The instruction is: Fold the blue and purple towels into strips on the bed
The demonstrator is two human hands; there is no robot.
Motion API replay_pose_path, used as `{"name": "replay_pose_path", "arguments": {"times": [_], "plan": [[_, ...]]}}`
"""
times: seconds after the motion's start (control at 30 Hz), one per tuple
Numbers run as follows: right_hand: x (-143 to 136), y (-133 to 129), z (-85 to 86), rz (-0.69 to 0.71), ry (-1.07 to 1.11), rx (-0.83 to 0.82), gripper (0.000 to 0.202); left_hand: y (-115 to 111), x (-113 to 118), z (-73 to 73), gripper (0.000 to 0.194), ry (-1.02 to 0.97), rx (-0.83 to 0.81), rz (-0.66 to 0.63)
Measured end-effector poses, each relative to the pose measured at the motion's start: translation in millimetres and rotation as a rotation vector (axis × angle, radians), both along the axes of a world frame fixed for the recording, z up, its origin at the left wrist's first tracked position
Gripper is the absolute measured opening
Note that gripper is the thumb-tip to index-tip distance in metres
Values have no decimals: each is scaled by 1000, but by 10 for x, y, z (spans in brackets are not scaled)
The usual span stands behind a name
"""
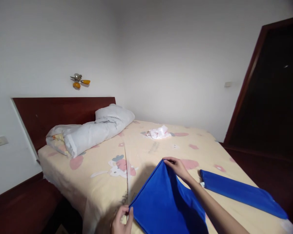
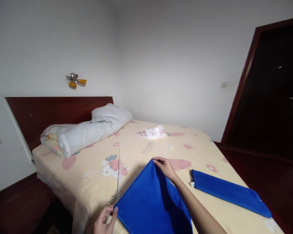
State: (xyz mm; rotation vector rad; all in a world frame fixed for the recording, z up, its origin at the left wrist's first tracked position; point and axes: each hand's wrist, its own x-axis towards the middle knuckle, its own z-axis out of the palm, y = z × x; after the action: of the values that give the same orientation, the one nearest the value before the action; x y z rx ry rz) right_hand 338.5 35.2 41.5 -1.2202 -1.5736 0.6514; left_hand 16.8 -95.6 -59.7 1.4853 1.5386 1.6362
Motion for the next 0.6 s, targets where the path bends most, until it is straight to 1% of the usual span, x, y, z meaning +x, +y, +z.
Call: {"name": "replay_pose_path", "arguments": {"times": [0.07,0.13,0.27,0.33,0.4,0.47,0.53,0.6], "plan": [[250,-380,268,-54,44,55,54,-26,50,296,45,-131,18,-122],[473,-806,554,-120,83,112,51,-46,87,630,46,-210,43,-223],[789,-1701,1110,-268,101,252,41,-97,169,1305,38,-257,117,-375],[887,-2111,1309,-331,80,323,35,-128,234,1579,34,-275,181,-437],[952,-2465,1420,-393,83,386,30,-164,321,1789,30,-316,253,-492],[989,-2754,1453,-445,118,432,27,-212,427,1940,27,-374,316,-551],[1007,-2987,1432,-498,165,459,25,-272,545,2041,25,-425,352,-609],[1019,-3175,1377,-567,218,472,25,-333,663,2105,23,-453,344,-651]]}}
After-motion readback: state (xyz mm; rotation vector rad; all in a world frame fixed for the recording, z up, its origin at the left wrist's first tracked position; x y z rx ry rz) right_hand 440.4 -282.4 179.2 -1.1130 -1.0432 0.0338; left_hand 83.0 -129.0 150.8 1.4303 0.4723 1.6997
